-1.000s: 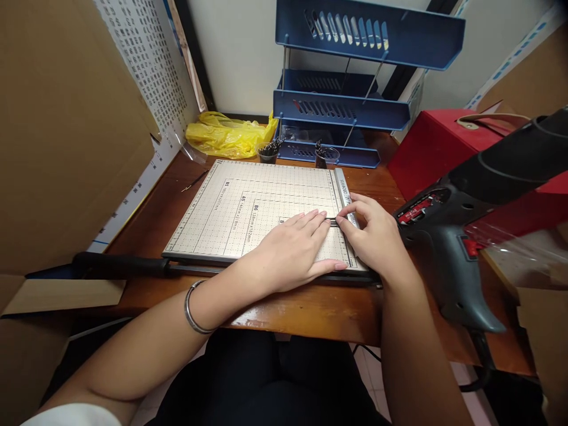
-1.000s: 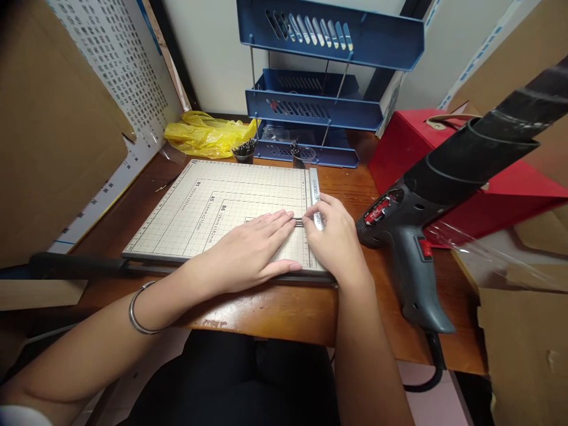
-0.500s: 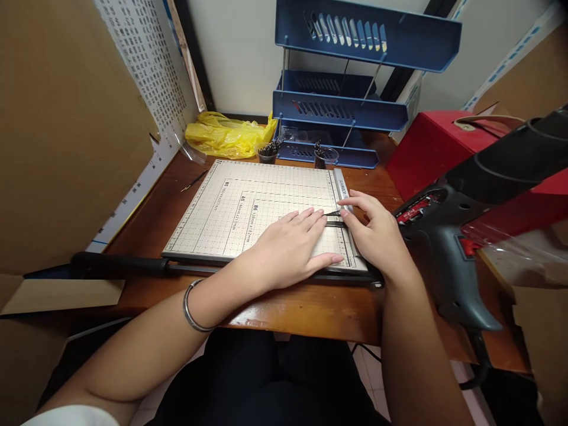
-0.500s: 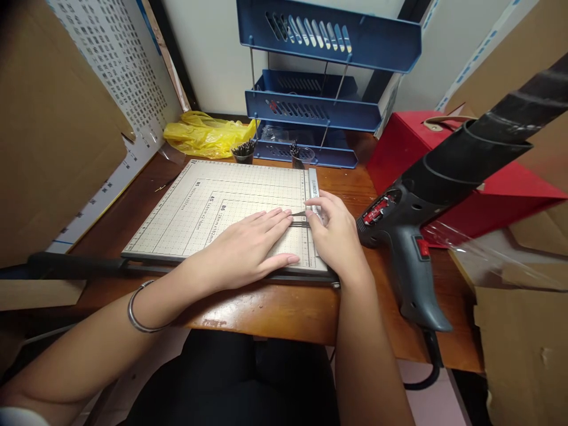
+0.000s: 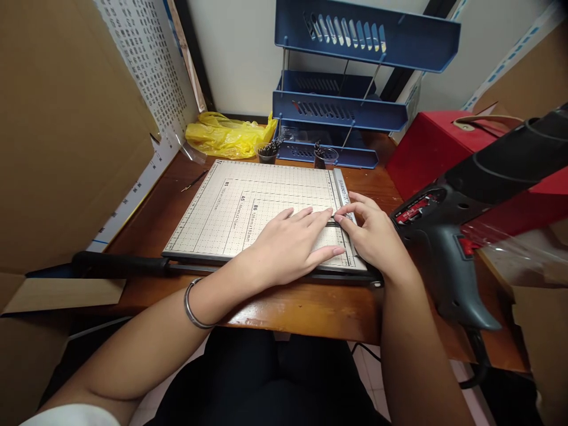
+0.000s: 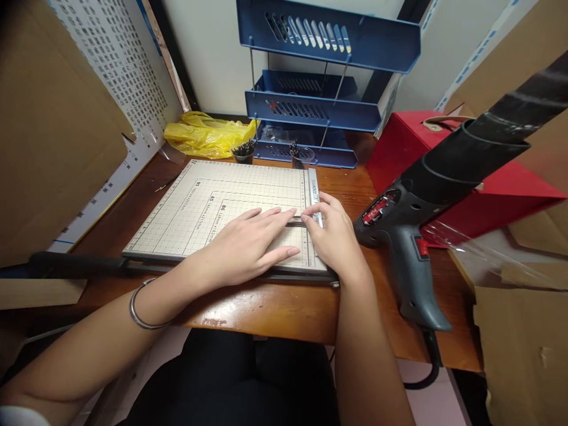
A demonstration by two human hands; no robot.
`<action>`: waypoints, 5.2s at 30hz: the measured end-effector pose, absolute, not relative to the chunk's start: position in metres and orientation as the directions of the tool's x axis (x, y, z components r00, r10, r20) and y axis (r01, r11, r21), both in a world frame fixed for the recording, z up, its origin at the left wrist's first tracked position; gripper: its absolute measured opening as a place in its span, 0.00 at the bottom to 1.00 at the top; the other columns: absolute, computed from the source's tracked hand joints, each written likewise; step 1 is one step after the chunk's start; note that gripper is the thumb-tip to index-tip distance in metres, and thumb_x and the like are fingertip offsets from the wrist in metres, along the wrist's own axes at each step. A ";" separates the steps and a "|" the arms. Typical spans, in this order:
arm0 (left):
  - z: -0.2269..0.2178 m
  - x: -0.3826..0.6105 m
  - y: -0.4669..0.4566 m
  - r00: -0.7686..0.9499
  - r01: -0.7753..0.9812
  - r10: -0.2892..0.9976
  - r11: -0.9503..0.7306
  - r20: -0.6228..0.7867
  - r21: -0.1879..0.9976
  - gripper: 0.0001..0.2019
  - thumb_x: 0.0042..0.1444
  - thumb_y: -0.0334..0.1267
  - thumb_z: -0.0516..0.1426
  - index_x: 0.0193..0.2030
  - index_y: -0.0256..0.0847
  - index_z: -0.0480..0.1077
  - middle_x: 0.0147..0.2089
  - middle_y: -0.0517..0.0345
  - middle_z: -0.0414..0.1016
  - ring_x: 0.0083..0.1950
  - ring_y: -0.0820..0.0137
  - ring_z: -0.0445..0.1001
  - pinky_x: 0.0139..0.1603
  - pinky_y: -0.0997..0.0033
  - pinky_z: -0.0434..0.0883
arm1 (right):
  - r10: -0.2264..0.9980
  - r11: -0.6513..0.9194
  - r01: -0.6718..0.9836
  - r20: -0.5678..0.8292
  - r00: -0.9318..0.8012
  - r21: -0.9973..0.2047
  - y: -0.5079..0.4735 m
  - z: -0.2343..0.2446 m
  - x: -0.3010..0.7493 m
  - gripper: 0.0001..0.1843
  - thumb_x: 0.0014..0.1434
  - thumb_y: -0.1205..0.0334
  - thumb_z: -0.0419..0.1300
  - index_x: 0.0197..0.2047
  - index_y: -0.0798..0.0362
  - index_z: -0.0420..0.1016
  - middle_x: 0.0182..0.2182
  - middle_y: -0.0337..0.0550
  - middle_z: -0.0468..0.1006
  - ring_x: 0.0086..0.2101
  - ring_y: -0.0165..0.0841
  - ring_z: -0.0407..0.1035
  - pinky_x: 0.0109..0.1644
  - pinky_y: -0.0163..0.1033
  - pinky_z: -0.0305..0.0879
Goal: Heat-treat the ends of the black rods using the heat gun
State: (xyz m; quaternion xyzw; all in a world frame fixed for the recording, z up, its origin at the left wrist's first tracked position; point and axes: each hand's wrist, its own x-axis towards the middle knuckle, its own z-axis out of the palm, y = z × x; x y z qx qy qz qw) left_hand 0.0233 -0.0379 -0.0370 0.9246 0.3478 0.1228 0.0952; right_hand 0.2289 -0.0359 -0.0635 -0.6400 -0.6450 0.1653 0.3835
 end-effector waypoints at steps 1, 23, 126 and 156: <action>-0.037 0.024 -0.038 0.714 0.625 0.677 -0.731 0.179 0.274 0.34 0.74 0.57 0.46 0.75 0.32 0.55 0.73 0.41 0.64 0.74 0.53 0.63 0.74 0.46 0.59 | 0.952 0.135 0.696 0.287 0.106 -0.705 -0.036 -0.063 0.229 0.10 0.60 0.55 0.62 0.37 0.51 0.81 0.65 0.56 0.70 0.65 0.47 0.65 0.71 0.59 0.55; -0.032 0.012 -0.023 0.470 0.385 0.684 -0.728 0.558 0.567 0.07 0.67 0.36 0.60 0.43 0.42 0.82 0.42 0.58 0.86 0.40 0.68 0.83 0.44 0.68 0.76 | 0.854 0.496 0.439 0.511 -0.092 -0.749 -0.050 -0.045 0.216 0.03 0.60 0.61 0.68 0.39 0.46 0.82 0.63 0.40 0.75 0.64 0.41 0.68 0.72 0.54 0.60; -0.038 0.020 -0.029 0.745 0.621 0.628 -0.776 0.224 0.112 0.28 0.73 0.52 0.50 0.69 0.31 0.65 0.70 0.39 0.69 0.73 0.50 0.65 0.70 0.47 0.63 | 0.942 0.197 0.735 0.333 0.041 -0.649 -0.045 -0.070 0.227 0.11 0.54 0.63 0.57 0.40 0.50 0.78 0.64 0.55 0.70 0.65 0.46 0.65 0.70 0.61 0.56; -0.043 0.032 -0.033 0.793 0.577 0.606 -0.781 0.067 0.238 0.39 0.73 0.61 0.43 0.75 0.28 0.56 0.78 0.42 0.54 0.81 0.53 0.48 0.79 0.49 0.47 | 0.980 0.059 0.664 0.171 0.105 -0.745 -0.056 -0.067 0.234 0.23 0.70 0.52 0.50 0.65 0.48 0.63 0.62 0.55 0.74 0.61 0.50 0.70 0.66 0.62 0.62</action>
